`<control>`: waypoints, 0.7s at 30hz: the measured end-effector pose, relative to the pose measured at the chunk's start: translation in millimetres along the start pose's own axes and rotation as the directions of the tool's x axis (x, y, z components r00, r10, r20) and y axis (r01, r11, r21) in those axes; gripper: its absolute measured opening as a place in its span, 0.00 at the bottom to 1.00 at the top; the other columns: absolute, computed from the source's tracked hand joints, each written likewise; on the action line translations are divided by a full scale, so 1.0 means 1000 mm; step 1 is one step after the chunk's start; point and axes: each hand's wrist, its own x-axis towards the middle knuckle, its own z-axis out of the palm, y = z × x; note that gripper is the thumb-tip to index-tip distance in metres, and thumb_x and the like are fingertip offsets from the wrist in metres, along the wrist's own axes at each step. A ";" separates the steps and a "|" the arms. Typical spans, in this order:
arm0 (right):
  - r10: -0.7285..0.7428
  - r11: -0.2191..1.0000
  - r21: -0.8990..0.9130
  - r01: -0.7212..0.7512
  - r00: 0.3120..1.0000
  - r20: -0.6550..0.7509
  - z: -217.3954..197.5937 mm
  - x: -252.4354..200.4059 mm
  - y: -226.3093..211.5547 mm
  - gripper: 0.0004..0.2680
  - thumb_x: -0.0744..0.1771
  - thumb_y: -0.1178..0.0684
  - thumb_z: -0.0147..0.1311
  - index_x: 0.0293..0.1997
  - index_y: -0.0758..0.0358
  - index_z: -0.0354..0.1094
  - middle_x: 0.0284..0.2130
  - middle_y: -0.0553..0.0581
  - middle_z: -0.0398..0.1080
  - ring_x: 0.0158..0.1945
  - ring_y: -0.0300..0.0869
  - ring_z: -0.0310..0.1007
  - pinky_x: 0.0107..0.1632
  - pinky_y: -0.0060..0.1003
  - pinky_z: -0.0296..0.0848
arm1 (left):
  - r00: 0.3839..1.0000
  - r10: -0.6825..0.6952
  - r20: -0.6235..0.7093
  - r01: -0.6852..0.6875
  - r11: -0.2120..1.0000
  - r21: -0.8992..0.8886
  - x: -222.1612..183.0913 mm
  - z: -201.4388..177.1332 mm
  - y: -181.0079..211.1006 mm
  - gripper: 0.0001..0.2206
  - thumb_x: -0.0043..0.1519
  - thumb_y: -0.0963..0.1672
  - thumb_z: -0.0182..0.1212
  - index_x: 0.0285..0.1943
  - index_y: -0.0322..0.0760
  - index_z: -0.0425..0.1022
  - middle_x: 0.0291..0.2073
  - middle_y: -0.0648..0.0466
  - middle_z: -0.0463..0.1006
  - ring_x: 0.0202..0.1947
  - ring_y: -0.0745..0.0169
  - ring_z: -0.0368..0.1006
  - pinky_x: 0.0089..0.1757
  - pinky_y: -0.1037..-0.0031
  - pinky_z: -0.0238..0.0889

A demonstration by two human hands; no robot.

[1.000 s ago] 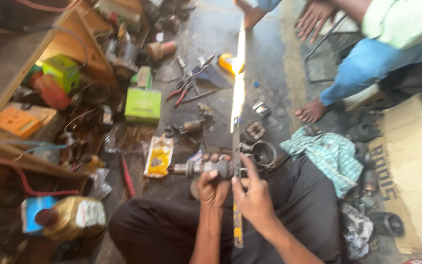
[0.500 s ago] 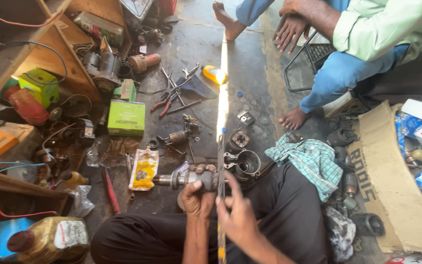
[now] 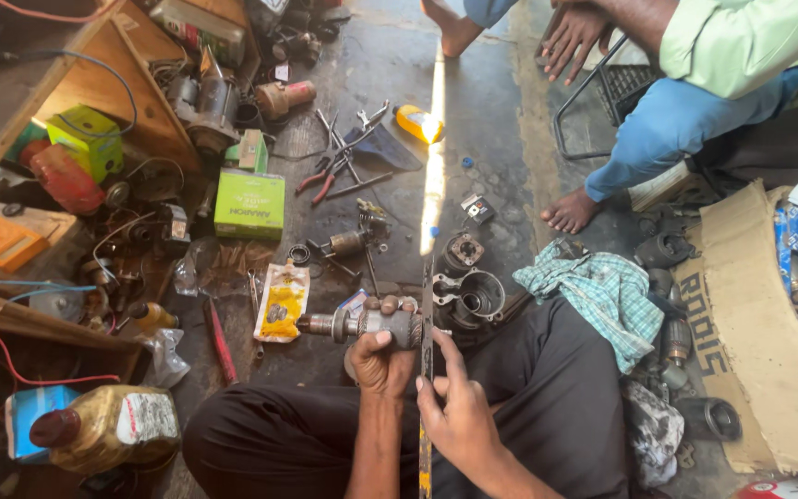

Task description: The person sits on the floor and handles a cylindrical mechanical part, rotating it and using a metal file to smooth its surface. They also reach into a box to retrieve a small tool and continue filing the part.

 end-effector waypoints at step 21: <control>0.044 0.999 -0.020 -0.043 0.999 0.013 -0.008 0.004 -0.022 0.27 0.64 0.62 0.53 0.73 0.65 0.47 0.11 0.58 0.68 0.13 0.35 0.67 0.23 0.35 0.66 | 0.995 -0.027 0.097 0.026 1.000 0.006 0.003 -0.004 0.001 0.21 0.47 0.34 0.62 0.51 0.37 0.70 0.43 0.50 0.71 0.53 0.48 0.68 0.60 0.57 0.66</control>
